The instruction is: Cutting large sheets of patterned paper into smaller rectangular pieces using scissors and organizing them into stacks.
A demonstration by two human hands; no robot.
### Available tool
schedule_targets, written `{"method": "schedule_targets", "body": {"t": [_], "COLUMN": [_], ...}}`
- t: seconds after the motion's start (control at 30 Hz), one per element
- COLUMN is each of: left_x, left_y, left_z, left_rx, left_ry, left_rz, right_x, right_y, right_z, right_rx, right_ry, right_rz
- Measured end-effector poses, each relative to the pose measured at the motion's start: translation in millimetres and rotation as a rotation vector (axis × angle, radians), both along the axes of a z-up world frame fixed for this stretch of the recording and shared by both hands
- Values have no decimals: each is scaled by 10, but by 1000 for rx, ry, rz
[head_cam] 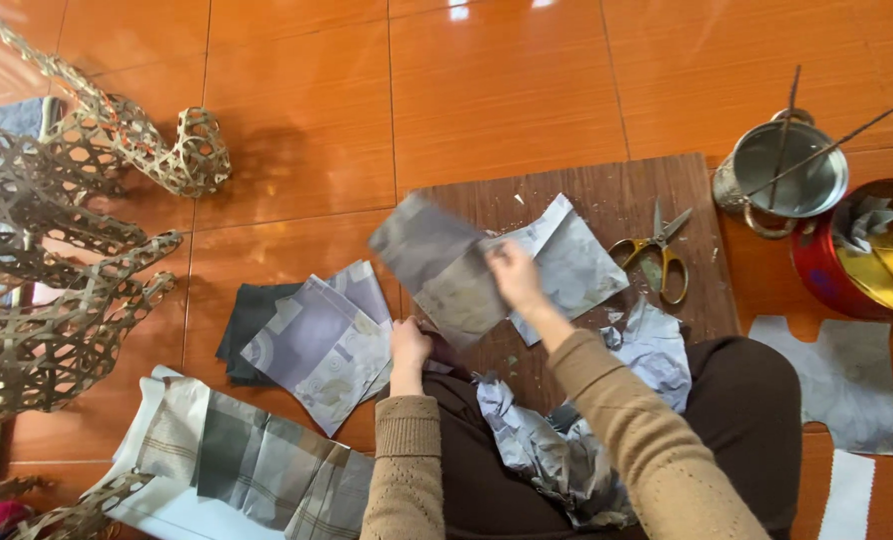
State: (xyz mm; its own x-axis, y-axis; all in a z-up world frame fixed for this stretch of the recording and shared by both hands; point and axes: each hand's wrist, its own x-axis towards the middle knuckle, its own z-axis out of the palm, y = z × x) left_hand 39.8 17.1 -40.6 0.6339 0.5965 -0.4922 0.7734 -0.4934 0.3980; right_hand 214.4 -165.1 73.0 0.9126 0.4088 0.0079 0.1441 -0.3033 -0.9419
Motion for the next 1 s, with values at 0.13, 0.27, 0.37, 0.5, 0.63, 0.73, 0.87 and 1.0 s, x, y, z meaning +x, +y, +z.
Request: {"method": "schedule_targets", "body": {"t": [0.13,0.27,0.37,0.5,0.63,0.73,0.87,1.0], "left_x": [-30,10,20,23,45,81,109,138], "left_y": [-28,-56,-70,-37,-40,5,-14,-41], "left_z": [-107,-20,-89,-102,-75,-147,-72,-50], "left_rx": [25,34,79,150,234,209,180,231], "left_ry": [-94,-88,-60,6,-9,-51,-88,-352], "left_rz": [-38,-44,-32,0,31,5,-9,26], "right_x": [337,973,879,794,540,537,604,594], "right_y": [-694,-1367,-1535,-1572,-1601,-1733,-1873,-1972], "right_z": [149,-994,-948,-1078,-726,-851,-697,-201], "right_rx": [0,-323,-631,-855,-914,-986,-1002,-833], "right_ry": [33,65,-176,-121,-204,-255,-251,79], "right_rz": [-203,-209,-141,-76,-21,-1,141,137]}}
